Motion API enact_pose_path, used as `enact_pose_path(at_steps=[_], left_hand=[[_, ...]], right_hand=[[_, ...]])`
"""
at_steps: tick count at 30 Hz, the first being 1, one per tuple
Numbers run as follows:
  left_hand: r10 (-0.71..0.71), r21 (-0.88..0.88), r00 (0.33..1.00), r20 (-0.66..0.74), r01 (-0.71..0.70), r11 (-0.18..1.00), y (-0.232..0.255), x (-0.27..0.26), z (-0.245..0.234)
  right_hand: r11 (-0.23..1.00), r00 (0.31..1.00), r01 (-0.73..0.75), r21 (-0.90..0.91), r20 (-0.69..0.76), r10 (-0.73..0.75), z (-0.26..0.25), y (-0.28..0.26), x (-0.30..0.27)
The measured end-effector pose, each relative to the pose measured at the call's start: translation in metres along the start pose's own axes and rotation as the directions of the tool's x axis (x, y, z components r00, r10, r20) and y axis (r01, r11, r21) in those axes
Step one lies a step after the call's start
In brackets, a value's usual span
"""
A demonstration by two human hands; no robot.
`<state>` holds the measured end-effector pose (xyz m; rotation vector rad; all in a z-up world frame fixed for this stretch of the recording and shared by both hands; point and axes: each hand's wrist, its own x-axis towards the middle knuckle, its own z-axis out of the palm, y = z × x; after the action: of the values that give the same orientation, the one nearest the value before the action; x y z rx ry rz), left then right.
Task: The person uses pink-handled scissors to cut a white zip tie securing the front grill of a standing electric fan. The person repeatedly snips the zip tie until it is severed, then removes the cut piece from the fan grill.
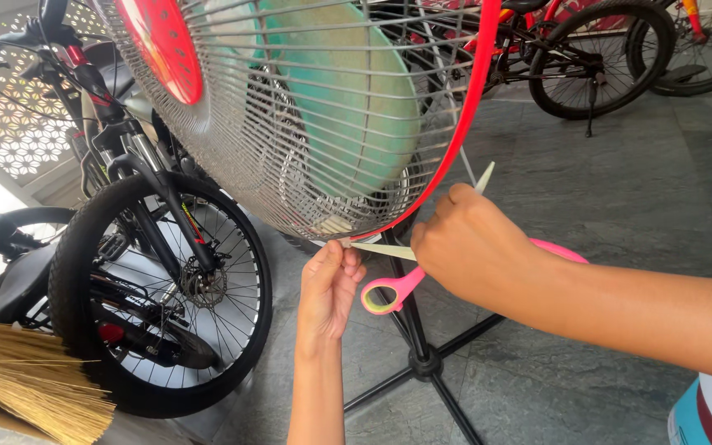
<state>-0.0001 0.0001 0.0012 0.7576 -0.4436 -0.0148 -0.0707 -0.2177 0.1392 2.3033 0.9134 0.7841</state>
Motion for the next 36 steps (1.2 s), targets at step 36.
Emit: enact_pose_path(at_steps=[36], left_hand=[[0.077,0.061,0.997,0.005,-0.077,0.995,0.002,0.002,-0.011]], right_hand=[[0.004,0.866,-0.487,0.874,0.483,-0.126,0.053,-0.02,0.004]])
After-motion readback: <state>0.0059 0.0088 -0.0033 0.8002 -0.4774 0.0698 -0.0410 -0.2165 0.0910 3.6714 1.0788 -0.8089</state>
